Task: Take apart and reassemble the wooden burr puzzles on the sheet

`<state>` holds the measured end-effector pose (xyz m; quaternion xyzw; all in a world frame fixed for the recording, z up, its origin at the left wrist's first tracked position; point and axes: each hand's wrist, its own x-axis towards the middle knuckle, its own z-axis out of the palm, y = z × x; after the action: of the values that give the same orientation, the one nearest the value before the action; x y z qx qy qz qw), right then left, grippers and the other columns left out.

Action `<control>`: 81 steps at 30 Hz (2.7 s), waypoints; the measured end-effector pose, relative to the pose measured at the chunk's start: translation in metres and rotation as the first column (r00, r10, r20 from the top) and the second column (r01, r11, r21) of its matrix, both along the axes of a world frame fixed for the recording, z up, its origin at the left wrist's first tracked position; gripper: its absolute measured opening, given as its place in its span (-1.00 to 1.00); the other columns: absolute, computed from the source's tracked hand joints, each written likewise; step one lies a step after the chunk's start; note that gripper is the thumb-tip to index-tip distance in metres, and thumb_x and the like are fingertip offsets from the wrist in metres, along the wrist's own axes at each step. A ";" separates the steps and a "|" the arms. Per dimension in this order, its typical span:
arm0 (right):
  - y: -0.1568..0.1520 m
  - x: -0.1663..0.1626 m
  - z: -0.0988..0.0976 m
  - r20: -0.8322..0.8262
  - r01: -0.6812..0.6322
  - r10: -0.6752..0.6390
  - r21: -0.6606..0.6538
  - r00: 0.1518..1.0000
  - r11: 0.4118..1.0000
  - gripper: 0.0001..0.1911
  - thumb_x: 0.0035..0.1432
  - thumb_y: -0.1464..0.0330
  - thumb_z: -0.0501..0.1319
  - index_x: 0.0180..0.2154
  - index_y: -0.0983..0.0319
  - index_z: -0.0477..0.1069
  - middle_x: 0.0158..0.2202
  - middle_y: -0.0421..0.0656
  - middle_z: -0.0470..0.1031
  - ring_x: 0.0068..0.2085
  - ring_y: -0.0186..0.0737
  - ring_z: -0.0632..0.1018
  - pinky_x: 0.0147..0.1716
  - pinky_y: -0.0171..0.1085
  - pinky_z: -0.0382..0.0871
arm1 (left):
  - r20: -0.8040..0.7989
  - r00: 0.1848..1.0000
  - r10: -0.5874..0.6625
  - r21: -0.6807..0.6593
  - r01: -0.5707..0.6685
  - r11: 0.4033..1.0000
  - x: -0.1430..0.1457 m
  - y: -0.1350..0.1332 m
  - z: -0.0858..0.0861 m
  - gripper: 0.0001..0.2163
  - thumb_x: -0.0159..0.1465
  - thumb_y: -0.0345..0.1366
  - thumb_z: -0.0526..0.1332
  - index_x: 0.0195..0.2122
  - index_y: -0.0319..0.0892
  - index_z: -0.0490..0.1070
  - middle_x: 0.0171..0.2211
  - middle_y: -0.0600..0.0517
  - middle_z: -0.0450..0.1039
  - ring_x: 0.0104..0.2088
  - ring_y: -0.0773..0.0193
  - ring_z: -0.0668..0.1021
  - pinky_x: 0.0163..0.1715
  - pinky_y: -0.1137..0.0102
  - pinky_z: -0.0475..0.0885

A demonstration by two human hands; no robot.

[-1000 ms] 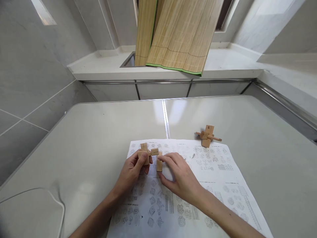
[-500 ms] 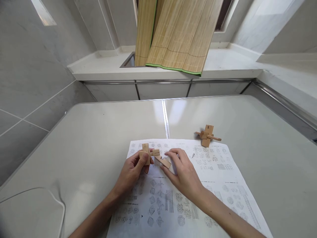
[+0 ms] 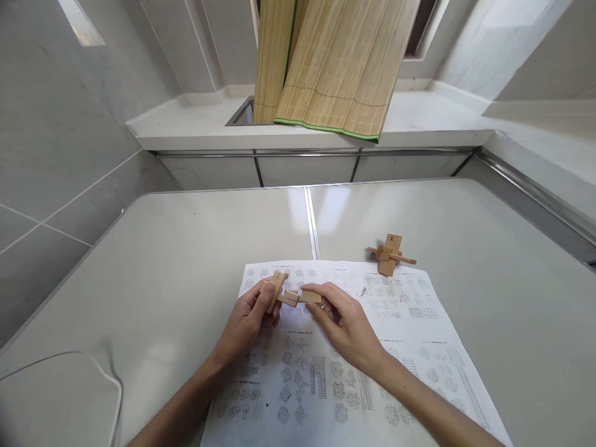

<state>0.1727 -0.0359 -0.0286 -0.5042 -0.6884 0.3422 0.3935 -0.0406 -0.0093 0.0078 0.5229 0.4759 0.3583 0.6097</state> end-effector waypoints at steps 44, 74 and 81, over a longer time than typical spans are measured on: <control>-0.008 -0.005 0.010 -0.075 -0.059 0.082 0.266 0.994 0.962 -0.61 0.40 0.48 0.22 0.17 0.01 0.46 -0.07 -0.07 0.51 -0.12 -0.09 0.64 -0.19 -0.08 0.72 | -0.369 0.918 -0.146 0.408 0.302 0.862 -0.002 -0.012 -0.009 -0.48 0.34 0.02 0.30 0.20 -0.13 0.27 -0.22 -0.02 0.58 -0.34 0.22 0.58 -0.29 0.37 0.48; -0.006 0.003 0.008 -0.173 -0.095 0.113 0.104 0.979 0.990 -0.74 0.40 0.33 0.28 0.09 -0.02 0.52 -0.19 -0.16 0.52 -0.17 -0.14 0.56 -0.18 -0.15 0.50 | -0.359 0.923 -0.142 0.459 0.307 0.834 0.000 -0.012 -0.016 -0.46 0.23 -0.10 0.44 0.20 -0.08 0.37 -0.36 0.12 0.46 -0.46 0.38 0.44 -0.43 0.47 0.46; -0.001 0.001 0.005 -0.120 -0.074 0.069 -0.043 0.990 0.996 -0.71 0.51 0.14 0.05 0.07 0.08 0.43 -0.02 -0.08 0.49 -0.04 -0.08 0.52 -0.02 -0.10 0.43 | -0.161 0.979 -0.123 0.466 0.185 0.865 -0.001 -0.008 -0.013 -0.36 0.17 -0.12 0.51 0.25 -0.10 0.37 -0.30 0.07 0.54 -0.35 0.31 0.54 -0.28 0.42 0.55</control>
<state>0.1737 -0.0364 -0.0234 -0.4671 -0.6731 0.4017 0.4091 -0.0411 -0.0171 -0.0050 0.7151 0.3668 0.3811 0.4569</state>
